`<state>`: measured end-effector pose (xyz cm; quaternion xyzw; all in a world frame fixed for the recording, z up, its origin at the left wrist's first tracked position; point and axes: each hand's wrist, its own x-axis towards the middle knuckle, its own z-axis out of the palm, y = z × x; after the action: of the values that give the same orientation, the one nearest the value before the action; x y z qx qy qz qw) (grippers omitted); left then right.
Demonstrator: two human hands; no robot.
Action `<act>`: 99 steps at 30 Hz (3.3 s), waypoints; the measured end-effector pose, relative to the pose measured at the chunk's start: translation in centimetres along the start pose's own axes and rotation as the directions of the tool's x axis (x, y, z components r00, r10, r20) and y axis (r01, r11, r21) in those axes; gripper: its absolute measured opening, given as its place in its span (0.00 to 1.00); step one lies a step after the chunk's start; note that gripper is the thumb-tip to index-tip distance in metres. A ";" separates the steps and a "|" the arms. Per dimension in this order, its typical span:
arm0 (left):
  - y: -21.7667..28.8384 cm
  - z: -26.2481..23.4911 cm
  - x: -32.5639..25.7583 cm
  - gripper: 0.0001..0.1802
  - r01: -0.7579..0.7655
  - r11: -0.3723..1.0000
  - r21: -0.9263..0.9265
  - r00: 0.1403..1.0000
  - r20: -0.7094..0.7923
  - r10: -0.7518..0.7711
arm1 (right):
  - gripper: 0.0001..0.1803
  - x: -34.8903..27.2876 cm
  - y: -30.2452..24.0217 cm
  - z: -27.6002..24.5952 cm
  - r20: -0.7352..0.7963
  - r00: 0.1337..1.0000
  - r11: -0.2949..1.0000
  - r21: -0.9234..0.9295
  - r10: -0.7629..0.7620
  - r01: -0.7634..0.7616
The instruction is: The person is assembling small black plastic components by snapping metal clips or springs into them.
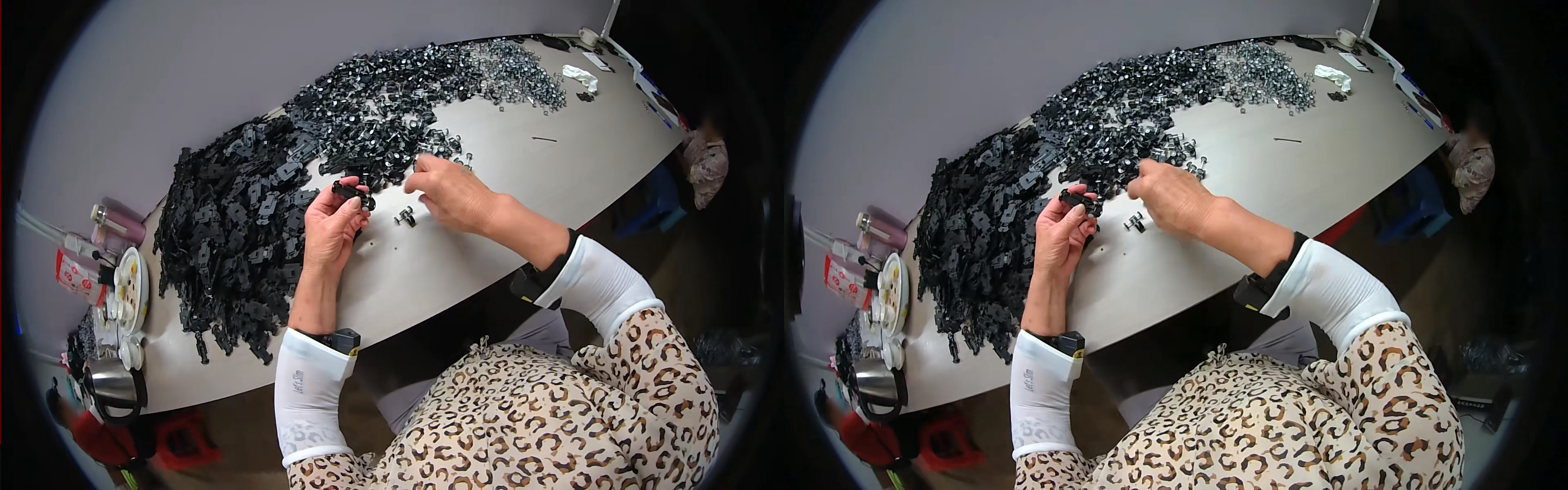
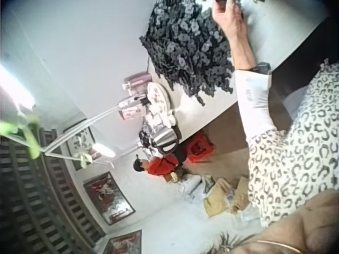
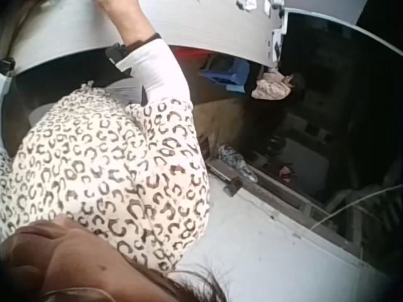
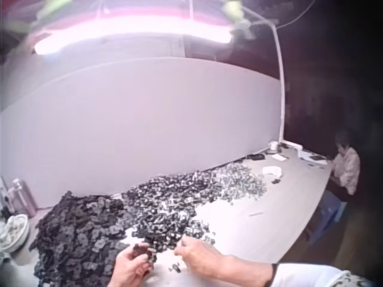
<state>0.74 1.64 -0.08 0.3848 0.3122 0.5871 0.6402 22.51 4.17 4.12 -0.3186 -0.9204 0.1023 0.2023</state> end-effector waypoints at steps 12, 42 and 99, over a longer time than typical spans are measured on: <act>-0.3 1.3 -0.5 0.29 -0.062 0.996 0.068 0.997 0.055 0.059 | 0.07 1.0 -2.1 -0.8 -0.178 0.968 0.984 0.011 0.176 -0.177; -0.9 3.0 -1.1 0.21 -0.200 0.966 0.165 0.978 0.090 0.187 | 0.06 3.1 -3.9 0.3 -0.350 0.934 0.998 -0.019 -0.068 0.065; 1.6 0.2 -0.4 0.12 0.244 0.957 0.156 0.969 -0.019 -0.244 | 0.16 1.4 0.9 0.3 -0.199 0.980 0.935 0.349 0.012 0.060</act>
<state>0.06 1.28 1.41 0.3927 0.4026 0.4769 0.6754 21.85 5.73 4.00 -0.2743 -0.8662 0.2315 0.3478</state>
